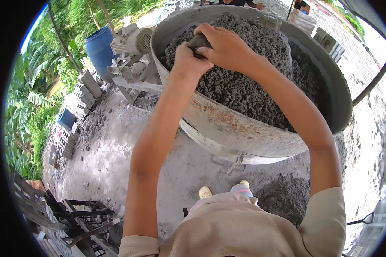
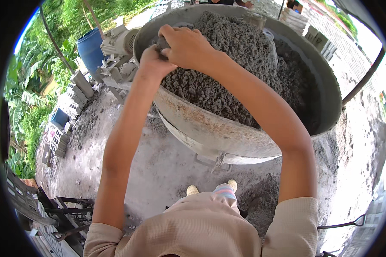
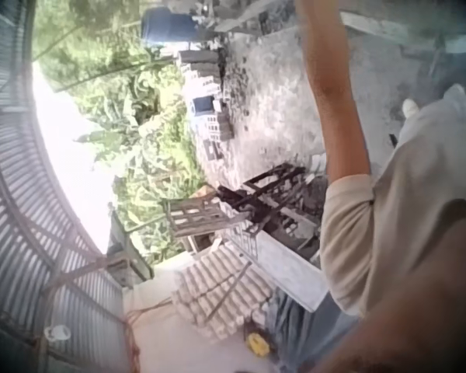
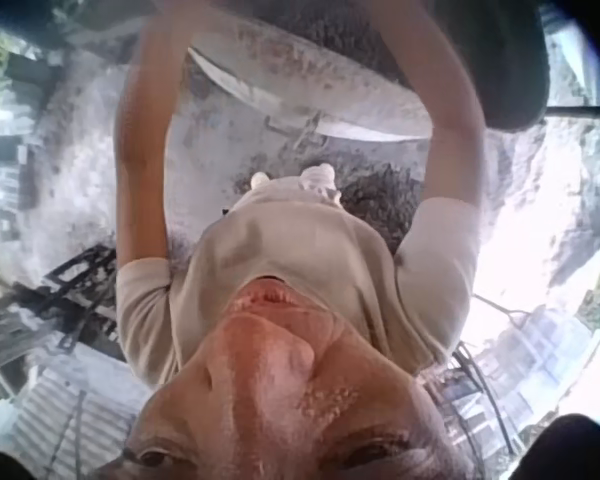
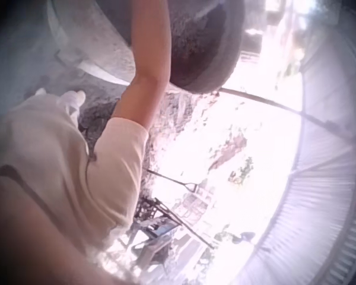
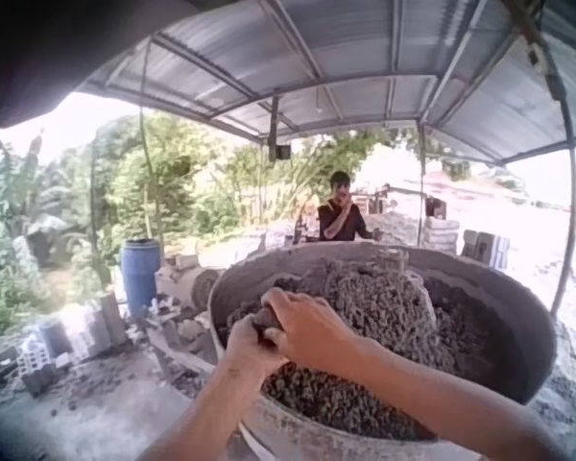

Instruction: The person stands at a cement mixer and repeatedly scoops wet concrete with both hands, breaking up clumps and moving the mix around inside the rotating drum. The person occasionally lifts handfuls and drops them back into the mixer.

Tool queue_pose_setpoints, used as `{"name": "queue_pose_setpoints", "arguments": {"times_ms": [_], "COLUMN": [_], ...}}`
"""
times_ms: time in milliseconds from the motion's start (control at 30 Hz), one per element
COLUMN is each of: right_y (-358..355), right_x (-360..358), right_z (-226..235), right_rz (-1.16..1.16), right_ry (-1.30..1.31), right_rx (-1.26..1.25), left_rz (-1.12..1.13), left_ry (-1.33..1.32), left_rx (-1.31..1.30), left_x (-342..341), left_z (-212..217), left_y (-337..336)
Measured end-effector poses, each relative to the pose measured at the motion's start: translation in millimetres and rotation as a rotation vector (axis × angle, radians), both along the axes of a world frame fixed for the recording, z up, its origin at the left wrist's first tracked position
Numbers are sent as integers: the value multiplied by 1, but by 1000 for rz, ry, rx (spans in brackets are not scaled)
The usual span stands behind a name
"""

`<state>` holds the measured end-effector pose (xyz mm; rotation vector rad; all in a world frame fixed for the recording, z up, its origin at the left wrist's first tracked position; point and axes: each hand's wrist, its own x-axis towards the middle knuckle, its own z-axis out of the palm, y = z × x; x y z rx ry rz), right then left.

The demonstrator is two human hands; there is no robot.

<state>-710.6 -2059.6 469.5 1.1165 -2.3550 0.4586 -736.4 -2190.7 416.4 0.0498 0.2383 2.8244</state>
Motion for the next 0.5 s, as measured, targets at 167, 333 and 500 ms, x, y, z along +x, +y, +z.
{"name": "queue_pose_setpoints", "arguments": {"times_ms": [167,333,500], "right_y": [-32,-10,45], "right_x": [-16,-19,-11], "right_z": [-2,22,14], "right_rz": [59,136,111], "right_ry": [148,129,138], "right_rx": [3,90,175], "left_rz": [390,481,547], "left_ry": [-134,-260,-397], "left_rx": [-383,-214,-263], "left_x": [-4,-7,-23], "left_z": [23,15,-12], "left_y": [-56,-99,-94]}}
